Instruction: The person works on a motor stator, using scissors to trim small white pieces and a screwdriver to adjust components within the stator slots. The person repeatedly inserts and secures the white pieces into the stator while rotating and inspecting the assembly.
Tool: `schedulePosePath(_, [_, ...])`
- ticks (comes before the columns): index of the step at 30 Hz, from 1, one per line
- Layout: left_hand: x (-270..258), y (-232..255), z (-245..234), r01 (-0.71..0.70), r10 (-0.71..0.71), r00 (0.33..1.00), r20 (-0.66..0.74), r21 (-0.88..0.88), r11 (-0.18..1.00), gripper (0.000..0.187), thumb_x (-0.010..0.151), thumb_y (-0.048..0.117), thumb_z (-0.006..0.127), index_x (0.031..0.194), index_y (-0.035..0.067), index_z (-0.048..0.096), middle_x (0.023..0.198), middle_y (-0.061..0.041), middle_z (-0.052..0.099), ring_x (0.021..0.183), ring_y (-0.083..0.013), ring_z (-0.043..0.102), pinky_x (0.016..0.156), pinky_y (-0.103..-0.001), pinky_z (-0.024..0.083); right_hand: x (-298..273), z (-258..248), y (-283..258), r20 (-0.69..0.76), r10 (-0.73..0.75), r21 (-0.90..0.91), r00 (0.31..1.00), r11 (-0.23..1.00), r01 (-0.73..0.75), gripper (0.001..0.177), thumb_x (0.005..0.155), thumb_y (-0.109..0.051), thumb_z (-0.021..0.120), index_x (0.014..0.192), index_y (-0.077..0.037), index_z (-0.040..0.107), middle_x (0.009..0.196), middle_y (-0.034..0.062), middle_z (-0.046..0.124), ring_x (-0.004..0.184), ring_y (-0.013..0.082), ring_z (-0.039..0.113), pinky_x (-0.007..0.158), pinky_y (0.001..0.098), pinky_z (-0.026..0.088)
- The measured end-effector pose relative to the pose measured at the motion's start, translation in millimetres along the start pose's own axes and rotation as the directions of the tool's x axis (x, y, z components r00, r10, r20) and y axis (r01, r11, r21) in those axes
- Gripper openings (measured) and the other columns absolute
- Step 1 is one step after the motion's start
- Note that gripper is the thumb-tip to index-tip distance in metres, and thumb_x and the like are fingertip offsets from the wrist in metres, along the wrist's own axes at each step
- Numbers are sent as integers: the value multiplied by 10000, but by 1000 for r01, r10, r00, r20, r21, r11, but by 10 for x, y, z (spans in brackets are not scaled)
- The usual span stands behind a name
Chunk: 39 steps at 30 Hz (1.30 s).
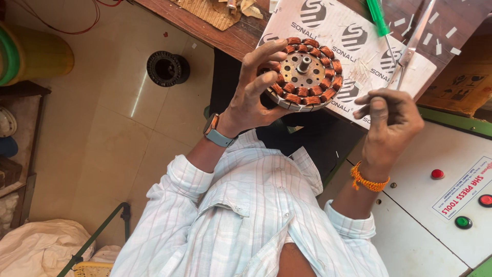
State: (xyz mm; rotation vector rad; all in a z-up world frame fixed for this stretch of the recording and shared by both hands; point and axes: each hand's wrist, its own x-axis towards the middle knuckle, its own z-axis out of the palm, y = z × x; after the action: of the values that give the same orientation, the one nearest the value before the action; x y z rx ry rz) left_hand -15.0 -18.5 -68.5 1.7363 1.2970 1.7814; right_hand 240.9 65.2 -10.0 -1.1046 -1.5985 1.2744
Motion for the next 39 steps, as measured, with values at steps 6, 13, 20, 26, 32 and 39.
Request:
schedulePosePath(6, [-107, 96, 193, 193, -104, 952, -288, 302, 933, 1095, 737, 441, 989, 1553, 323, 269, 1519, -46, 339, 1450, -239, 371, 1145, -414, 485, -139, 153, -138, 37, 28, 95, 999, 995, -31, 329, 1129, -265, 707, 1180, 55, 649, 1079, 152, 707, 912, 166, 707, 793, 298, 636])
schedulePosePath(13, [-173, 205, 241, 425, -266, 872, -412, 365, 828, 1122, 723, 630, 912, 1591, 276, 296, 1447, -52, 350, 1411, -233, 375, 1173, -414, 475, 497, 397, -364, 150, -196, -64, 969, 976, 208, 474, 1091, -444, 697, 1174, 21, 655, 1305, 153, 645, 1160, 204, 669, 971, 335, 631])
schedulePosePath(20, [-124, 342, 211, 434, -339, 887, -313, 317, 844, 1131, 733, 600, 891, 1601, 228, 268, 1540, -91, 408, 1398, -291, 408, 1206, -457, 427, 507, 441, -509, 412, 83, -278, 907, 960, 38, 836, 968, -725, 559, 1381, 0, 604, 1330, 163, 653, 1175, 220, 630, 981, 326, 537])
schedulePosePath(26, [-13, 407, 405, 372, -300, 909, -289, 239, 897, 1152, 737, 524, 941, 1624, 249, 257, 1472, -33, 414, 1390, -226, 425, 1236, -396, 418, 230, 437, -134, 298, 36, -66, 954, 998, -17, 903, 1058, -704, 529, 1519, 71, 520, 1404, 230, 644, 1331, 250, 638, 1147, 351, 529])
schedulePosePath(32, [173, 477, 440, 304, -222, 927, -302, 258, 917, 1184, 688, 485, 955, 1603, 216, 254, 1510, -49, 406, 1396, -233, 406, 1241, -413, 380, 356, 511, -59, 216, 146, 414, 965, 882, -226, 664, 1082, -359, 632, 1496, 120, 435, 1389, 276, 598, 1206, 265, 666, 1039, 390, 590])
schedulePosePath(39, [369, 460, 236, 227, -198, 940, -278, 78, 971, 1173, 742, 449, 964, 1605, 183, 216, 1556, -85, 395, 1468, -274, 436, 1270, -411, 437, 381, 437, -579, 211, 16, 537, 977, 833, -129, 608, 1111, -195, 600, 1525, 171, 346, 1463, 312, 563, 1262, 308, 663, 1067, 411, 590])
